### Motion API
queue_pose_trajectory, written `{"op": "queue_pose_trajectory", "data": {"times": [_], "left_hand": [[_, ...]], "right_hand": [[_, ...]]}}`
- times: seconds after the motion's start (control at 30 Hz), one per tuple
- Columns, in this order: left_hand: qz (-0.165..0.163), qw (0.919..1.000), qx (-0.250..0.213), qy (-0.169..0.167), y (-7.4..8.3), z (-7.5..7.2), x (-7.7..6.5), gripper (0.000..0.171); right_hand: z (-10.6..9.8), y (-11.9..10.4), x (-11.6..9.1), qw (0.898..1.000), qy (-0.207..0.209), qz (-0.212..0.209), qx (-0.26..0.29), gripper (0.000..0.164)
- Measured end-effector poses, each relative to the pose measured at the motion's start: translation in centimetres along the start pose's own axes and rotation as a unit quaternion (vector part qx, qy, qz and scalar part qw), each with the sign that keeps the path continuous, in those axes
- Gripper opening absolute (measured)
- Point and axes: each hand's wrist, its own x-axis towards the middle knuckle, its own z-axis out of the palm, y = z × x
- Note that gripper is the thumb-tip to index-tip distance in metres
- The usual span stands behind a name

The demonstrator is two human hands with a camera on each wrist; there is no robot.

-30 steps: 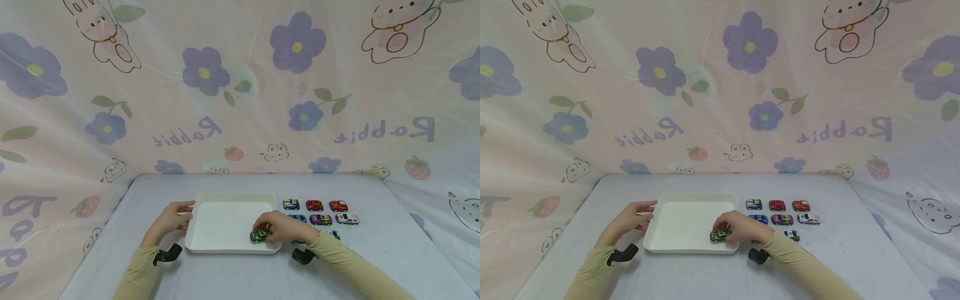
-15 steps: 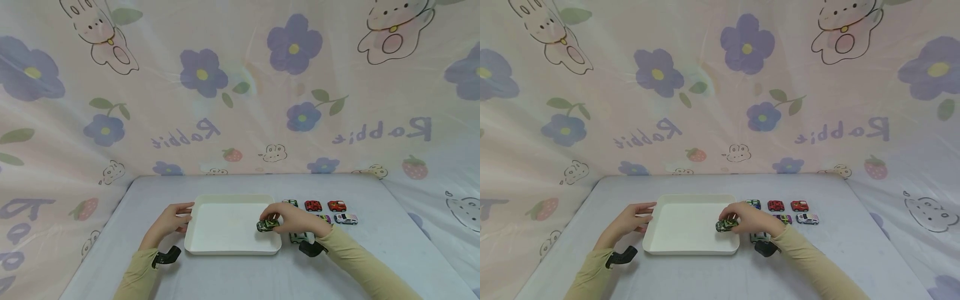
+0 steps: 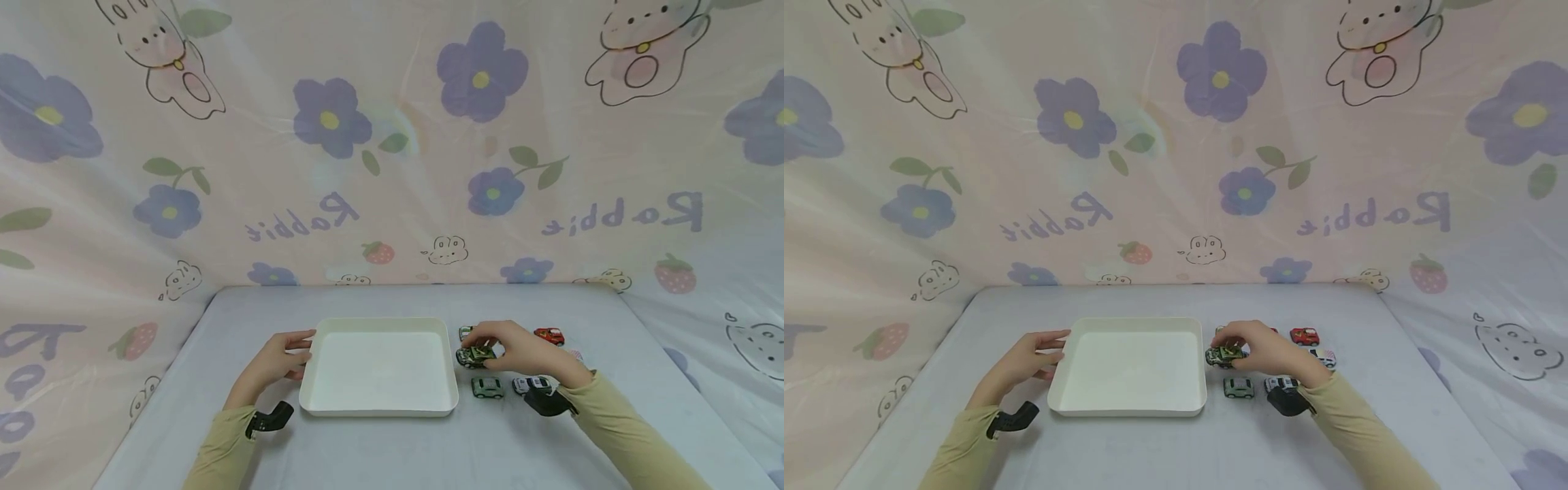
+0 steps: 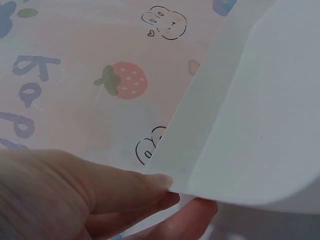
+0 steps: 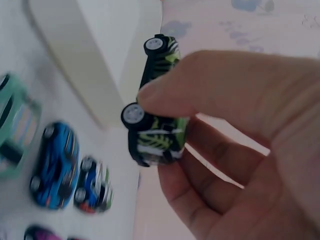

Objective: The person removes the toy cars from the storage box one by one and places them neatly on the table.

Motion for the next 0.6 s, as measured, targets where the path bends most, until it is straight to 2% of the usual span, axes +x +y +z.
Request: {"op": "queue_pose_trajectory", "data": {"times": [0.33, 0.6], "left_hand": [[0.001, 1.0, 0.002, 0.0, 0.2, -0.1, 0.0, 0.051], [-0.002, 1.0, -0.002, -0.001, 0.1, 0.0, 0.0, 0.05]], "right_hand": [[-1.8, 2.0, -4.5, 0.999, 0.041, 0.02, -0.021, 0.04], [-2.5, 3.5, -8.0, 0.995, 0.045, 0.087, -0.016, 0.041]]}}
